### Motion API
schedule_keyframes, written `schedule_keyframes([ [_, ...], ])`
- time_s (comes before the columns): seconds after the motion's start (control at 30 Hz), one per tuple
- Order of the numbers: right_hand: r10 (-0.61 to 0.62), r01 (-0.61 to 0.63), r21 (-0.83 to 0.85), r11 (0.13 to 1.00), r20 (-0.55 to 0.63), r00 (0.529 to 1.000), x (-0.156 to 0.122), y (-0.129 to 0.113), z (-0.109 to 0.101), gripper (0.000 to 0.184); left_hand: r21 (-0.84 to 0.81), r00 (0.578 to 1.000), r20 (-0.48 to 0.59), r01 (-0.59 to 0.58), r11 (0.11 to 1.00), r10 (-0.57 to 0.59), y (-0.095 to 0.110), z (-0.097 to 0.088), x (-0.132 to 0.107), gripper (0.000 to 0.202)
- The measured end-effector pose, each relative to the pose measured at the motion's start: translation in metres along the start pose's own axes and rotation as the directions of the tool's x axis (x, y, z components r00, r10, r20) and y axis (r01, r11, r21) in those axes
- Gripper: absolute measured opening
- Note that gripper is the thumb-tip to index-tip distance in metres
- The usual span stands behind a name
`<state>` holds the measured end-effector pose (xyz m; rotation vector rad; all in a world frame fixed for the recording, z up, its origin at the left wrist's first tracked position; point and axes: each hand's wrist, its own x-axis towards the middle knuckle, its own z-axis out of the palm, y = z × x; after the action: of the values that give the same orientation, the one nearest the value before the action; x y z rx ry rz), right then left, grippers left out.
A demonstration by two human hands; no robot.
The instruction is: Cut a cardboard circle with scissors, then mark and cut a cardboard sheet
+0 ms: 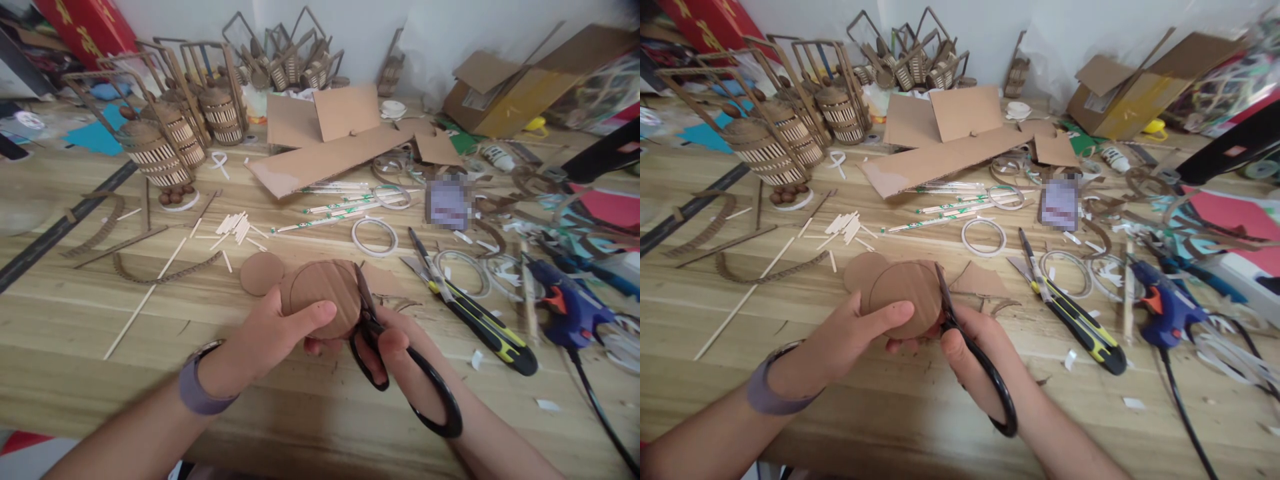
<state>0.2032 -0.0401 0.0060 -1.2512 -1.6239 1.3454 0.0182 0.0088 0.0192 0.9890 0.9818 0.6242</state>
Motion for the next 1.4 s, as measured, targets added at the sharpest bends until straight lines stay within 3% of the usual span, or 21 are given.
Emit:
schedule_keyframes([
  [0.17,0.090,-0.089,0.052,0.995,-0.009,0.996,-0.0021,0.0034,0.0000,0.075,0.015,1.000,0.014,0.011,1.000,-0.011,-0.0002,-0.0003,-0.0009,0.028],
  [0.37,0.101,-0.101,0.098,0.990,0.011,0.995,-0.0039,0.0034,0.0016,0.071,0.005,1.000,0.025,0.018,1.000,-0.018,-0.0014,-0.0004,-0.0007,0.029],
  [1.4,0.062,-0.059,0.125,0.990,-0.022,0.998,-0.0024,0.0012,0.0028,0.066,-0.017,0.997,0.075,-0.031,0.999,0.032,-0.0059,-0.0007,-0.0004,0.020],
])
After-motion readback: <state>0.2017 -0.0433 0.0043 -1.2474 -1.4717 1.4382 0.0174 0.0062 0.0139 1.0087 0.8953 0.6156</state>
